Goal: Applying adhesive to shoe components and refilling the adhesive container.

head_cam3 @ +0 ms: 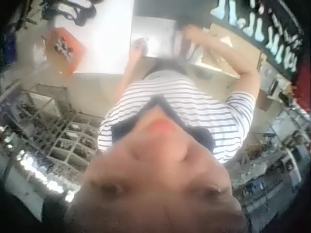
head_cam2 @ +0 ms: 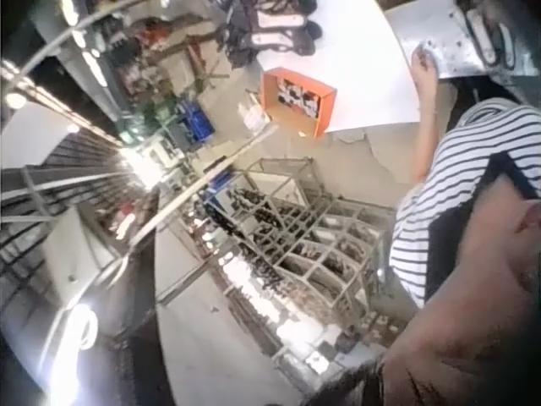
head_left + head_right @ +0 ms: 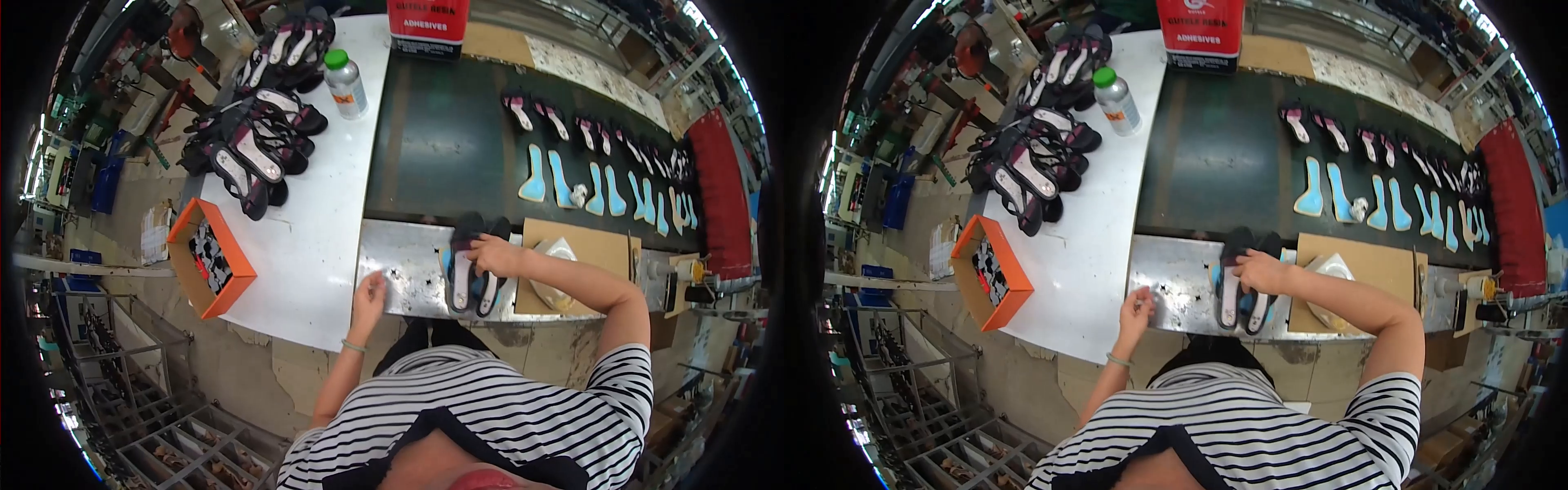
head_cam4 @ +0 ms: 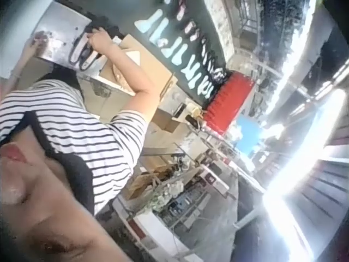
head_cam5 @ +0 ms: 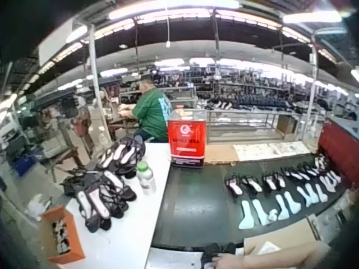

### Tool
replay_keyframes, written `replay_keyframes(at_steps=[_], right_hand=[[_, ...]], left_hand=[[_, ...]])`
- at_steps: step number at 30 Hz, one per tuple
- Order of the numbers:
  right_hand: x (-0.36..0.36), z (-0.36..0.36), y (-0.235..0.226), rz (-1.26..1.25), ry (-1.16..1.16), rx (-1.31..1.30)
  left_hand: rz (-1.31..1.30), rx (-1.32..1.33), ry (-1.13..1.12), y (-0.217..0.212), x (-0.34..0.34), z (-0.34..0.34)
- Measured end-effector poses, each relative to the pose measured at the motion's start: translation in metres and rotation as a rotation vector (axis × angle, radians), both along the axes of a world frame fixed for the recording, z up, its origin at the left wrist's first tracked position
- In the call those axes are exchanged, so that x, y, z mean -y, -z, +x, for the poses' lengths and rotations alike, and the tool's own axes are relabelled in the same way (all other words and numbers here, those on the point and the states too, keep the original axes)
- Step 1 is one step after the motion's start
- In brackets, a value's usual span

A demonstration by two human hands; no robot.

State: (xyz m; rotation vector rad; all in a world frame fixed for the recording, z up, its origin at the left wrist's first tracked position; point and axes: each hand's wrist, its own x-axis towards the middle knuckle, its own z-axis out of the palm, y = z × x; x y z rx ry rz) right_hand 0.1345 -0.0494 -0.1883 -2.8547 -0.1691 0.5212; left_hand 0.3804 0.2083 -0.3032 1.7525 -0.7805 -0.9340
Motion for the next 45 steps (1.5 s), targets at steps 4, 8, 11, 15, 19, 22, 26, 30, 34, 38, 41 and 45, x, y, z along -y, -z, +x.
replay_keyframes(at_steps=[4, 8, 11, 15, 19, 22, 26, 30, 34, 38, 41, 45], right_hand=[[0.021, 0.018, -0.018, 0.191, 0.12, -0.181], [0.071, 0.074, -0.085, 0.461, 0.212, 0.105], [0.134, 0.125, -0.142, 0.284, 0.351, 0.39], [0.239, 0.192, -0.183, 0.246, 0.568, 0.644], [0.366, 0.255, -0.199, 0.211, 0.832, 0.854], [0.457, 0.282, -0.205, 0.123, 0.948, 1.028], [0.55, 0.327, -0.197, 0.191, 1.03, 1.01], [0.615, 0.378, -0.176, -0.198, 1.122, 0.728], [0.577, 0.413, -0.191, -0.46, 1.171, 0.639], [0.624, 0.394, -0.186, 0.519, 1.284, 1.033], [0.633, 0.379, -0.186, 1.026, 1.203, 1.104], [0.61, 0.371, -0.188, 1.183, 1.3, 1.13]], left_hand=[[-0.06, 0.007, -0.067, 0.001, -0.013, 0.006], [-0.099, 0.156, -0.189, -0.035, 0.01, 0.032], [-0.141, 0.323, -0.185, -0.064, 0.052, 0.059], [-0.125, 0.475, -0.167, -0.062, 0.098, 0.089], [0.065, 0.844, -0.266, -0.017, 0.11, 0.122], [0.095, 0.937, -0.29, 0.008, 0.105, 0.136], [0.146, 0.907, -0.279, -0.007, 0.111, 0.132], [0.19, 0.897, -0.253, -0.003, 0.117, 0.138], [0.255, 0.844, -0.268, -0.009, 0.113, 0.137], [0.233, 0.877, -0.232, -0.007, 0.12, 0.143], [0.228, 0.898, -0.221, -0.008, 0.117, 0.142], [0.22, 0.939, -0.22, -0.006, 0.118, 0.142]])
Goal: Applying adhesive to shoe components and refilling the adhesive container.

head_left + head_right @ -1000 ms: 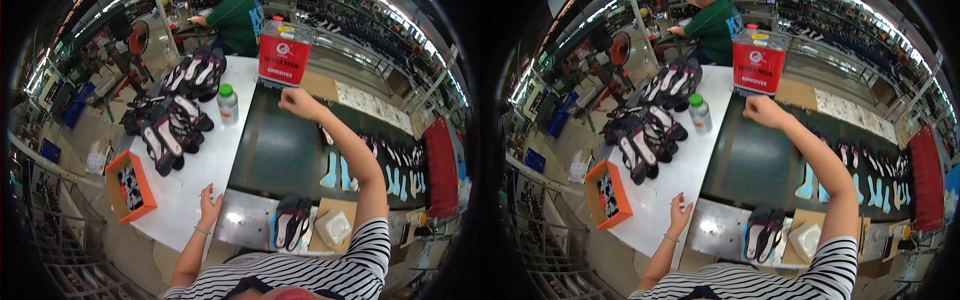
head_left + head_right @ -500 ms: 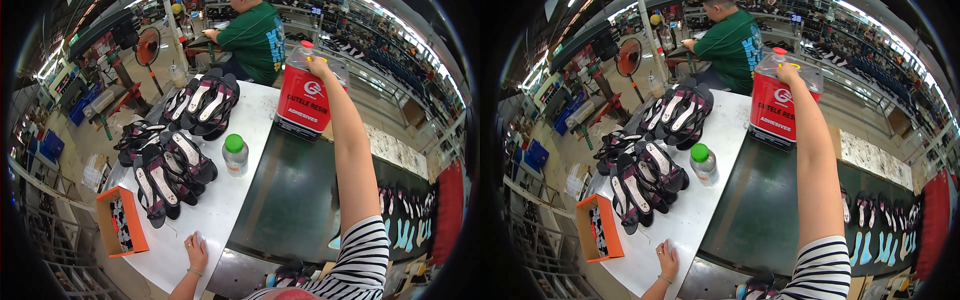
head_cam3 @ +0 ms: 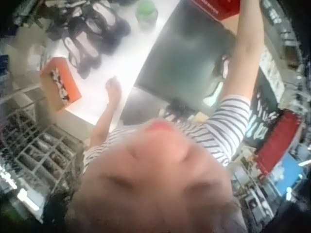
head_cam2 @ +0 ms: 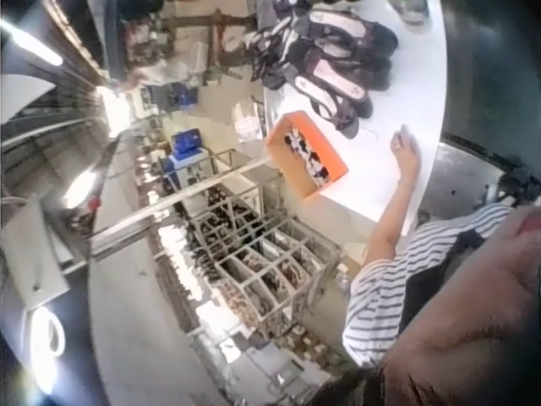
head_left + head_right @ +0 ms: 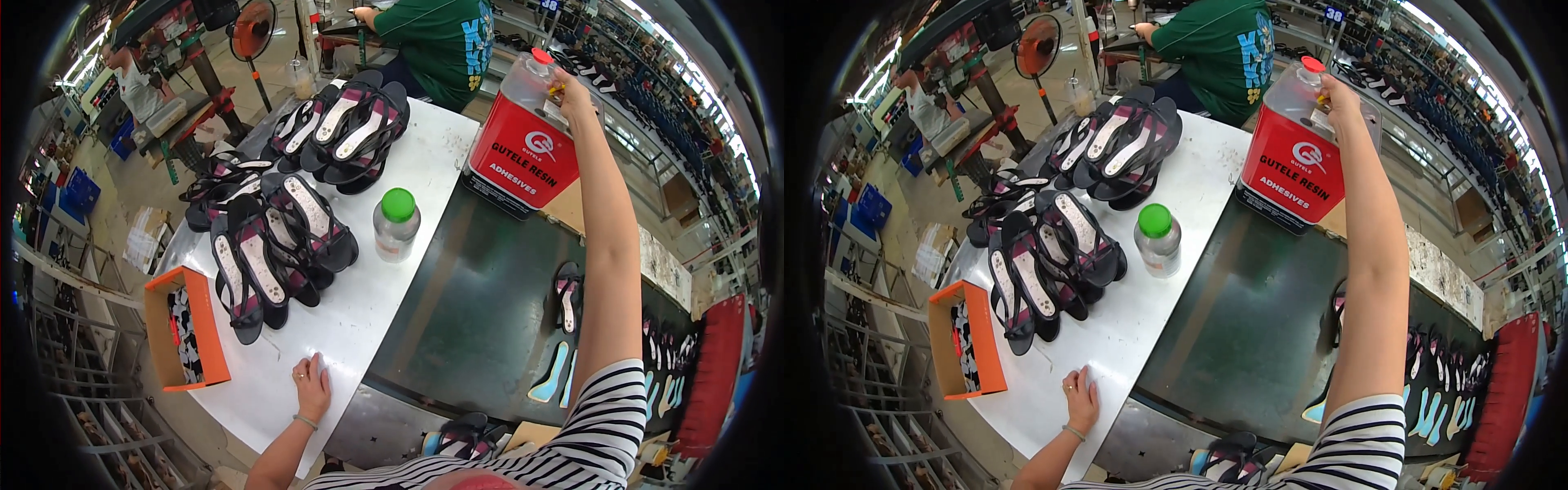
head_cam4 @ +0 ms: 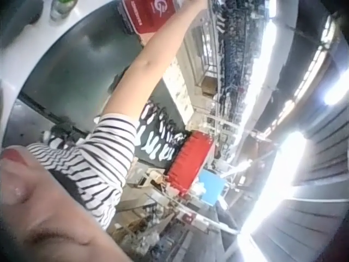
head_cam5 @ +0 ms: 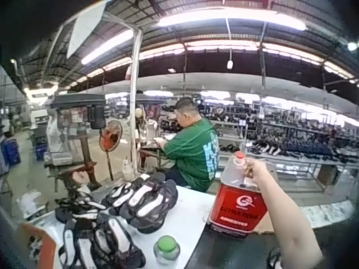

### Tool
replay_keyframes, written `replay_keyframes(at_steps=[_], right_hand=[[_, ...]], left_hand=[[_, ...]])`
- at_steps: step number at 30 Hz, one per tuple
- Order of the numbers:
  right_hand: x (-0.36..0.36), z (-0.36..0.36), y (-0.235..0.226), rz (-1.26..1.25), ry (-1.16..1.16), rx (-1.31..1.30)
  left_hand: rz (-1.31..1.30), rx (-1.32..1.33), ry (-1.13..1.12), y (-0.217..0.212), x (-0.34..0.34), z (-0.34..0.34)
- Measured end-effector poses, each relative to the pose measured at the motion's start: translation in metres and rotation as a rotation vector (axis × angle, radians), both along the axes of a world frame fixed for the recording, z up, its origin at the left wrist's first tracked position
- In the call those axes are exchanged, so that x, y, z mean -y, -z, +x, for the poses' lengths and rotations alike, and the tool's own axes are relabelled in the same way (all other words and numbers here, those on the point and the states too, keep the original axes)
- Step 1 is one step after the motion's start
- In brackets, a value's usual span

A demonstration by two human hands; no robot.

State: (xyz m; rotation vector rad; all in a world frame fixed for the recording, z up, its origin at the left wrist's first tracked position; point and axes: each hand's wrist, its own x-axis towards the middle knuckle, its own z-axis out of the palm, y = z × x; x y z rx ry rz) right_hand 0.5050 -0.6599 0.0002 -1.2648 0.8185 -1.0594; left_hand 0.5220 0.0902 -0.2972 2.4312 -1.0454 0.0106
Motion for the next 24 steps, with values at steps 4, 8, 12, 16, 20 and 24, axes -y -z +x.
replay_keyframes(at_steps=[4, 8, 12, 16, 20, 24], right_hand=[[-0.054, -0.003, -0.02, 0.268, 0.042, -0.078], [-0.106, -0.027, -0.024, 0.512, 0.058, -0.124], [-0.141, -0.06, -0.031, 0.549, 0.068, -0.142], [-0.199, -0.078, -0.032, 0.578, 0.027, -0.159], [-0.239, -0.099, -0.031, 0.548, -0.033, -0.126], [-0.277, -0.112, -0.033, 0.507, -0.046, -0.139]], left_hand=[[-0.023, -0.018, -0.012, -0.001, -0.007, -0.002], [-0.066, -0.027, -0.032, 0.0, -0.013, -0.003], [-0.101, -0.024, -0.015, -0.002, -0.004, 0.002], [-0.154, -0.056, -0.014, 0.0, -0.01, 0.006], [-0.206, -0.08, 0.002, -0.001, -0.017, 0.011], [-0.259, -0.112, -0.037, -0.005, -0.013, 0.001]])
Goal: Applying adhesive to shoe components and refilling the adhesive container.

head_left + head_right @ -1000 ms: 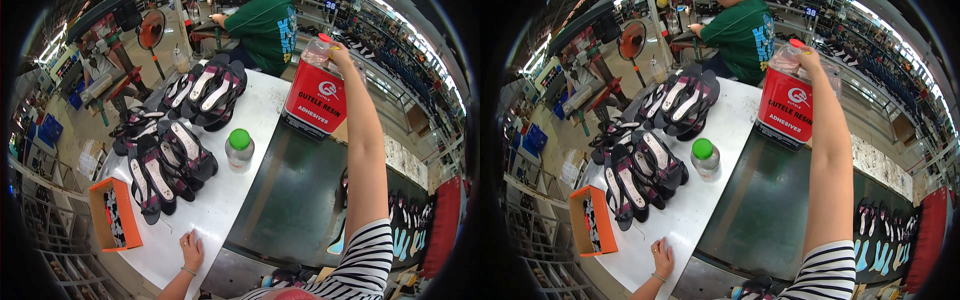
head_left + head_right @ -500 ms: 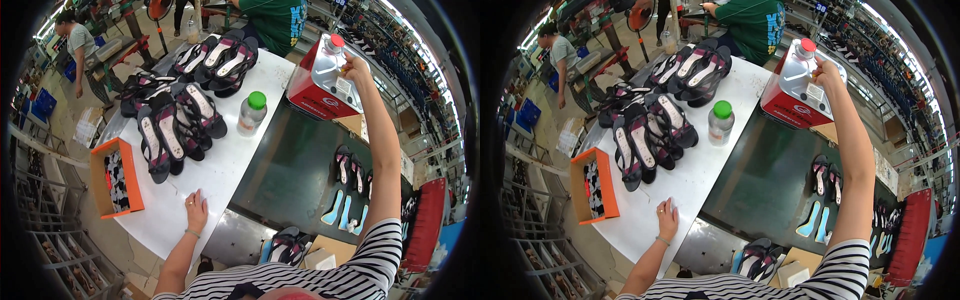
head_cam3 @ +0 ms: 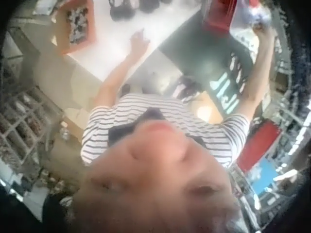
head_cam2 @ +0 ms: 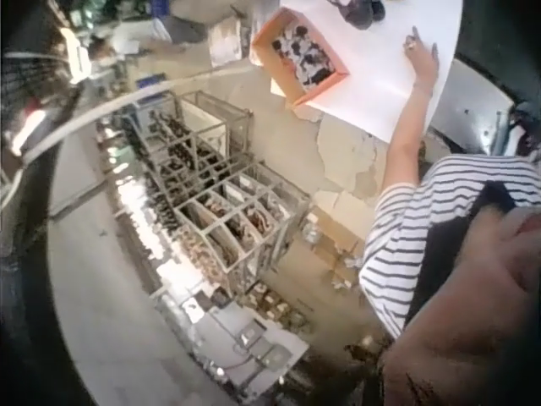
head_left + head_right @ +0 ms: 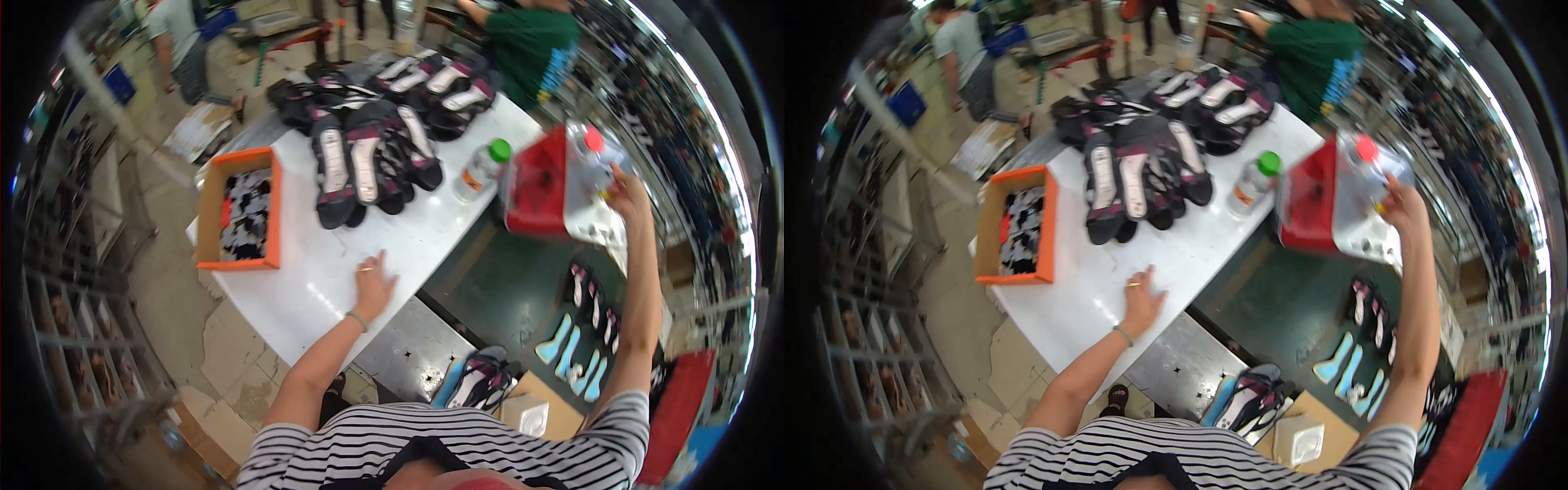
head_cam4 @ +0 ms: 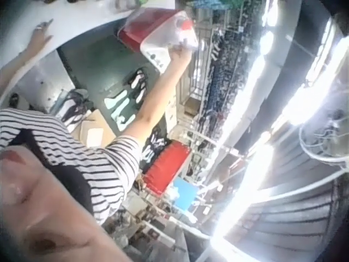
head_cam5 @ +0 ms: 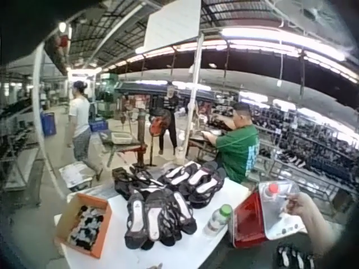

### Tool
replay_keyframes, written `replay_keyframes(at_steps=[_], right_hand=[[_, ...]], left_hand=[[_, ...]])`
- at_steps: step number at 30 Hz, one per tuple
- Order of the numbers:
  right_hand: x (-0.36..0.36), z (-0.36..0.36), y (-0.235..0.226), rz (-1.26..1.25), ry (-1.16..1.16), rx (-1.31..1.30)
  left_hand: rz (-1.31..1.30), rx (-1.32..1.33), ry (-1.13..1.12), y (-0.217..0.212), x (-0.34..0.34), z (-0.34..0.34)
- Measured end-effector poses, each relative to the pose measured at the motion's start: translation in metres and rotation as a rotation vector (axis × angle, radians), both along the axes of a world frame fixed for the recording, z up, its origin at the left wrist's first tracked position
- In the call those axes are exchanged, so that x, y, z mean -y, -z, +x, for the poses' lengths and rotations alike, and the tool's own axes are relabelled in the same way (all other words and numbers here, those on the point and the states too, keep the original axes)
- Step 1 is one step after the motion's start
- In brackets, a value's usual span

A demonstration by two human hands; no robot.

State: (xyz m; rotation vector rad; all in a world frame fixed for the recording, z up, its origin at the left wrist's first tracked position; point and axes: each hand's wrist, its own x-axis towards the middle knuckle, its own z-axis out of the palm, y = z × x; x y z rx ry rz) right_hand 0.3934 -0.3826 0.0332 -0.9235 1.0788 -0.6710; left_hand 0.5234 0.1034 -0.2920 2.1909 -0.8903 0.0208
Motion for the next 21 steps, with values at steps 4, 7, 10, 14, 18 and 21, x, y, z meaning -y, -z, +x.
replay_keyframes(at_steps=[4, 7, 10, 14, 18, 21], right_hand=[[-0.026, -0.049, 0.005, -0.098, -0.111, -0.002], [-0.045, -0.094, 0.005, -0.087, -0.224, -0.016], [-0.077, -0.109, -0.002, -0.126, -0.284, 0.011], [-0.094, -0.092, 0.009, -0.218, -0.375, 0.009], [-0.111, -0.087, 0.011, -0.35, -0.394, -0.016], [-0.134, -0.081, 0.014, -0.49, -0.326, -0.161]], left_hand=[[-0.294, -0.43, 0.248, -0.017, 0.065, -0.054], [-0.298, -0.8, 0.53, -0.039, 0.109, -0.077], [-0.311, -0.603, 0.531, -0.056, 0.136, -0.093], [-0.432, -0.311, 0.546, -0.076, 0.175, -0.057], [-0.492, -0.425, 0.529, -0.081, 0.204, -0.05], [-0.47, -0.402, 0.516, -0.083, 0.198, -0.05]])
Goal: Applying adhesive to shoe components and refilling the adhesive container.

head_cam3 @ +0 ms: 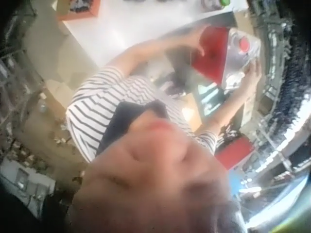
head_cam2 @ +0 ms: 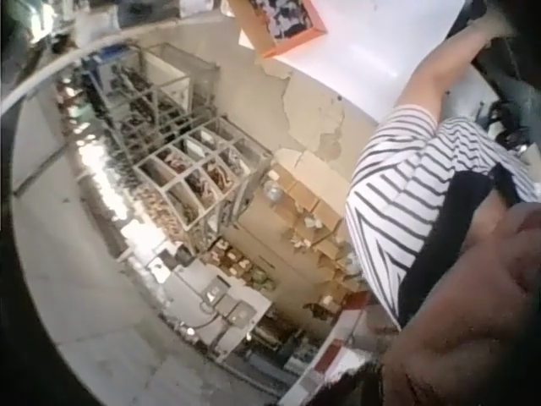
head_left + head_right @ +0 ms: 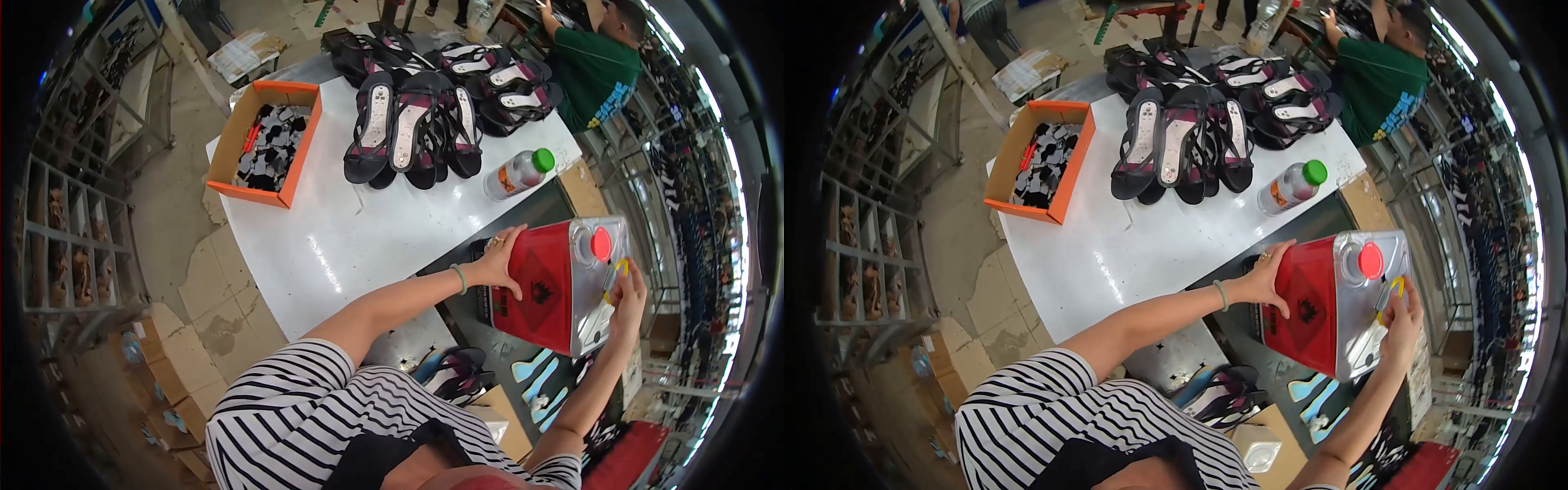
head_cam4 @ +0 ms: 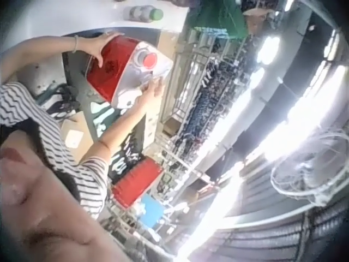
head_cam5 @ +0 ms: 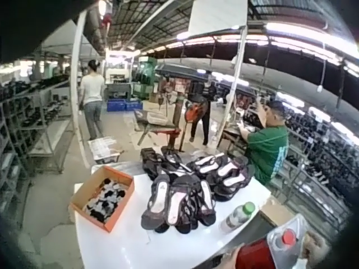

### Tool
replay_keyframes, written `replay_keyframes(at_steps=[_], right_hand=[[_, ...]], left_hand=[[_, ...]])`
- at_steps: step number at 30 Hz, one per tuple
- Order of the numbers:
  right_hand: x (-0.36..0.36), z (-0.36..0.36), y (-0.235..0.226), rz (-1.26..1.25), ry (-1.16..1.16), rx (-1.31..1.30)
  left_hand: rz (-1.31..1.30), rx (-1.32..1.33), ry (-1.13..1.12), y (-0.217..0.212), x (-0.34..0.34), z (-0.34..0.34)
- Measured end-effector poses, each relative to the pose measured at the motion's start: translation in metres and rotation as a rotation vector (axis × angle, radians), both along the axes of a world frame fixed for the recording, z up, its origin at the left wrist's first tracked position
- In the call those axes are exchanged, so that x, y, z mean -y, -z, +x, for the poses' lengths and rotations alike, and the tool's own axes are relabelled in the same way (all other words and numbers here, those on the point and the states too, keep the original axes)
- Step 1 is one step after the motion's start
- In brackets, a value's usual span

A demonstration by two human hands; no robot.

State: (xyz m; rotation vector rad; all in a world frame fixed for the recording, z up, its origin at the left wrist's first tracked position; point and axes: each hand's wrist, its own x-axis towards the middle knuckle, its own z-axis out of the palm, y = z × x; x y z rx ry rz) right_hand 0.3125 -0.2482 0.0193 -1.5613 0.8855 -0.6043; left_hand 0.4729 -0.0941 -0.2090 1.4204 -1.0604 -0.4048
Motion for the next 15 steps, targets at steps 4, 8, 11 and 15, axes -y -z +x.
replay_keyframes(at_steps=[4, 8, 11, 15], right_hand=[[-0.04, 0.006, -0.009, -0.19, -0.022, -0.069], [-0.09, 0.017, -0.034, -0.293, -0.097, -0.122], [-0.124, 0.019, -0.06, -0.386, -0.204, -0.169], [-0.185, 0.036, -0.092, -0.445, -0.288, -0.204]], left_hand=[[0.03, -0.031, 0.007, 0.003, -0.018, -0.009], [-0.106, -0.12, -0.163, 0.0, -0.053, -0.042], [-0.114, -0.15, -0.261, -0.03, -0.092, -0.051], [-0.091, -0.123, -0.357, -0.058, -0.158, -0.054]])
